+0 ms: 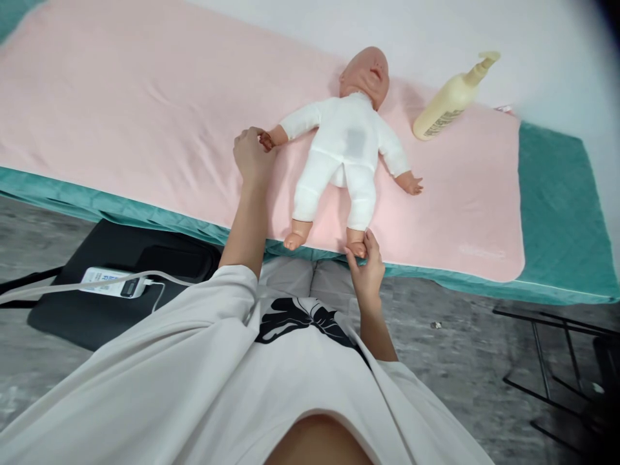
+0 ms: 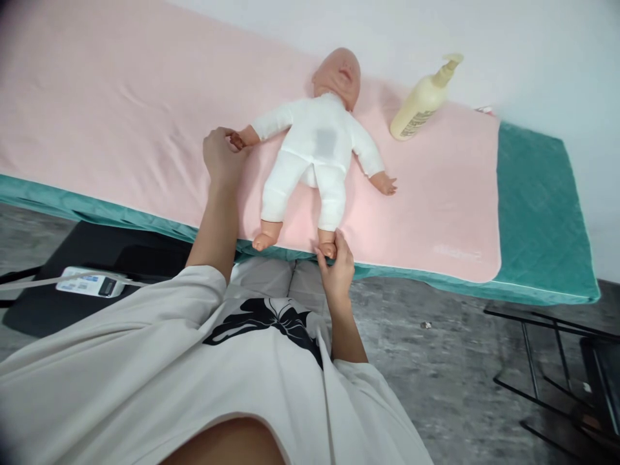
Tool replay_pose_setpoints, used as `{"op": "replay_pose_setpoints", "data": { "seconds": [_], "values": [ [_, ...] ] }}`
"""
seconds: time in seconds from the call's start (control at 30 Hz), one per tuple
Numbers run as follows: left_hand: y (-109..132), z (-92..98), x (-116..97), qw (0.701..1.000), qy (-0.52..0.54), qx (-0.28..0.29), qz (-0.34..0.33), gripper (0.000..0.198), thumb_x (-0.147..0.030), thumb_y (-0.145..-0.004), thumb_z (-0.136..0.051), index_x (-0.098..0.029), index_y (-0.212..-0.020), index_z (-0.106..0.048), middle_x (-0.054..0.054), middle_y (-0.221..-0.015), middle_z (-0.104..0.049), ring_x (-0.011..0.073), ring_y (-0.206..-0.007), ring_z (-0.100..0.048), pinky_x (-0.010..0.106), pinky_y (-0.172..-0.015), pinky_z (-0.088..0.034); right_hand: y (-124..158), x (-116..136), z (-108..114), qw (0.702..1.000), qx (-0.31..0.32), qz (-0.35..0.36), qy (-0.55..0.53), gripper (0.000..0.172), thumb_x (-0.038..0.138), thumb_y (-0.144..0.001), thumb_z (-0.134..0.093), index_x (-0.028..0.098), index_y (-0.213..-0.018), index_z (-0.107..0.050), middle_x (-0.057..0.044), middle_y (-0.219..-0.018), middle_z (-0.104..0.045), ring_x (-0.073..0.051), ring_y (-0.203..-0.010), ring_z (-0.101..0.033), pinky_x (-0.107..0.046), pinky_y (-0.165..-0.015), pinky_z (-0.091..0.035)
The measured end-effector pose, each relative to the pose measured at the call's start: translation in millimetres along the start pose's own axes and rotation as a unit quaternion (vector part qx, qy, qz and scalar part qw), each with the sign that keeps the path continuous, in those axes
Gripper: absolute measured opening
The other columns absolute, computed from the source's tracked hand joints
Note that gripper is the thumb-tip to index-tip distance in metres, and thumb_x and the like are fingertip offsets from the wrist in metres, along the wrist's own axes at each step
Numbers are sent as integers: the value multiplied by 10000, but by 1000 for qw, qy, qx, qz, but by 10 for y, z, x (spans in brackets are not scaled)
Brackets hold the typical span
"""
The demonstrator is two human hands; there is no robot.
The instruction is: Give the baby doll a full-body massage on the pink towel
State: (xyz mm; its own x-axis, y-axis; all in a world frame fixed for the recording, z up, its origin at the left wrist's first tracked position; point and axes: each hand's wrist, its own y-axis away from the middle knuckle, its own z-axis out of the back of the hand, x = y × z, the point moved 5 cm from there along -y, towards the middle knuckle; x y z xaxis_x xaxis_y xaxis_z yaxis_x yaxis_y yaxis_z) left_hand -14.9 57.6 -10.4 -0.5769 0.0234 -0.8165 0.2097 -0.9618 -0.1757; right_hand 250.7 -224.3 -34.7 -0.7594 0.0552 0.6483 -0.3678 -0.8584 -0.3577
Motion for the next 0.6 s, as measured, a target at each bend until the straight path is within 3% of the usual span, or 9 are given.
{"op": "replay_pose_setpoints", "data": {
  "seconds": [0.13,0.27,0.43,0.6],
  "values": [
    [-5,37,-159,998,12,-22,-53,379,-324,-830,-710,-246,-1169,-560,-21,-1126,-687,150,-1108,-620,398,-1065,-468,-40,38,69,999,-32,-4,-30,599,479,-891,-670,201,-1406,-540,-157,-1383,-640,-262,-1235,-671,-411,-1030,-569],
    [3,34,-434,987,54,-25,-151,424,-368,-879,-649,-297,-1277,-523,-69,-1319,-634,94,-1232,-568,347,-1147,-439,-156,121,155,995,-77,20,-58,579,411,-894,-689,237,-1419,-519,-132,-1415,-614,-249,-1280,-644,-420,-1089,-532],
    [19,-162,-782,976,38,69,-201,555,-499,-900,-541,-423,-1433,-406,-113,-1370,-615,131,-1376,-472,377,-1195,-410,-396,225,175,991,-86,51,-90,622,404,-892,-703,264,-1452,-472,-113,-1435,-595,-245,-1319,-616,-431,-1116,-510],
    [74,-358,-1096,945,57,144,-290,567,-454,-816,-667,-417,-1369,-545,-102,-1433,-590,211,-1378,-525,371,-1194,-434,-655,267,148,988,-86,81,-101,629,443,-909,-672,279,-1469,-437,-98,-1452,-573,-246,-1350,-588,-446,-1136,-490]
  ]
}}
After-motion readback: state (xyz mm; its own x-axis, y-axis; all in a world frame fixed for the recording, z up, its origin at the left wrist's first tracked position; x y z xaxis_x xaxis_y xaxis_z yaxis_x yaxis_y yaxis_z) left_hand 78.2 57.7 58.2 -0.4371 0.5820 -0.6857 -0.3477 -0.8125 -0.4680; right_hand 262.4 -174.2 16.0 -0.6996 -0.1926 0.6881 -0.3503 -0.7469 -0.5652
